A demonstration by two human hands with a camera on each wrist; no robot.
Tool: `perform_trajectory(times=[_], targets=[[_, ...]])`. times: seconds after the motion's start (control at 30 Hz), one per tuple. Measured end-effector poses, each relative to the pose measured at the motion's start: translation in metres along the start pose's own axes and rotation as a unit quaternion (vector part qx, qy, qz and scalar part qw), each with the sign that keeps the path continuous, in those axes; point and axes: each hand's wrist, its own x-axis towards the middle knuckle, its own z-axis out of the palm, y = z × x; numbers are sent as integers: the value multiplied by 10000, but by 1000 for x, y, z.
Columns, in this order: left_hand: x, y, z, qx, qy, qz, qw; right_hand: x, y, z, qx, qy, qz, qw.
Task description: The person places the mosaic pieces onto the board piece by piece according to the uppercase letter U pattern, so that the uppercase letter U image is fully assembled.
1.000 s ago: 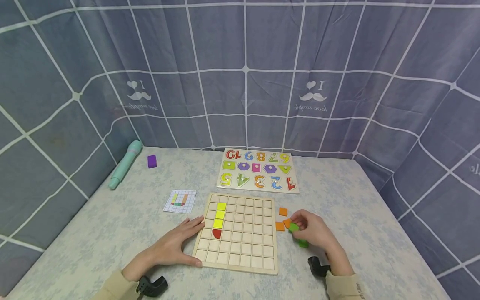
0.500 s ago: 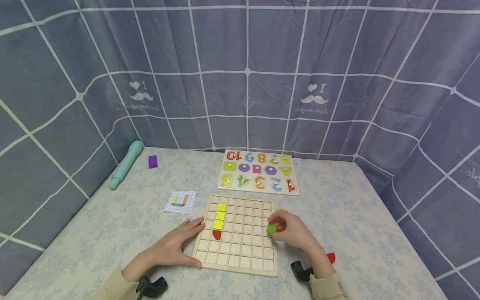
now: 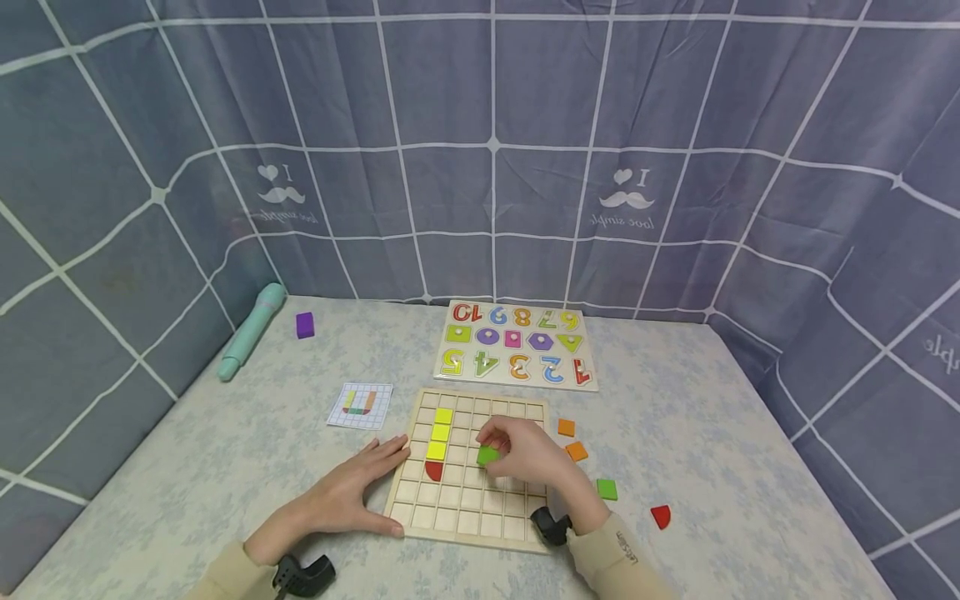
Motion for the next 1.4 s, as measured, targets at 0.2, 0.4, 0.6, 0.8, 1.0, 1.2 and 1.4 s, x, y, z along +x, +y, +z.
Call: perform_trajectory(times=[0.2, 0.4, 0.6, 0.8, 1.0, 1.2, 1.4], targets=[[0, 0, 0, 38, 22, 3, 10000, 14, -7, 9, -17, -175, -92, 9998], [0, 1, 1, 64, 44, -3, 10000, 26, -10, 18, -190, -437, -190, 9987], [-1, 0, 1, 13, 31, -43, 10000, 30, -11, 23, -314, -698, -253, 9967], [0, 0, 1, -21, 15, -47, 10000, 32, -10, 26, -249, -855, -296, 9956], [0, 0, 1, -2, 4, -80, 10000, 34, -9, 29, -273, -912, -335, 9949], [0, -1, 1, 1, -10, -82, 10000, 35, -9, 32, -246, -924, -344, 9948], [0, -1, 1, 4, -15, -67, 10000, 33, -9, 32, -234, -910, -332, 9950]])
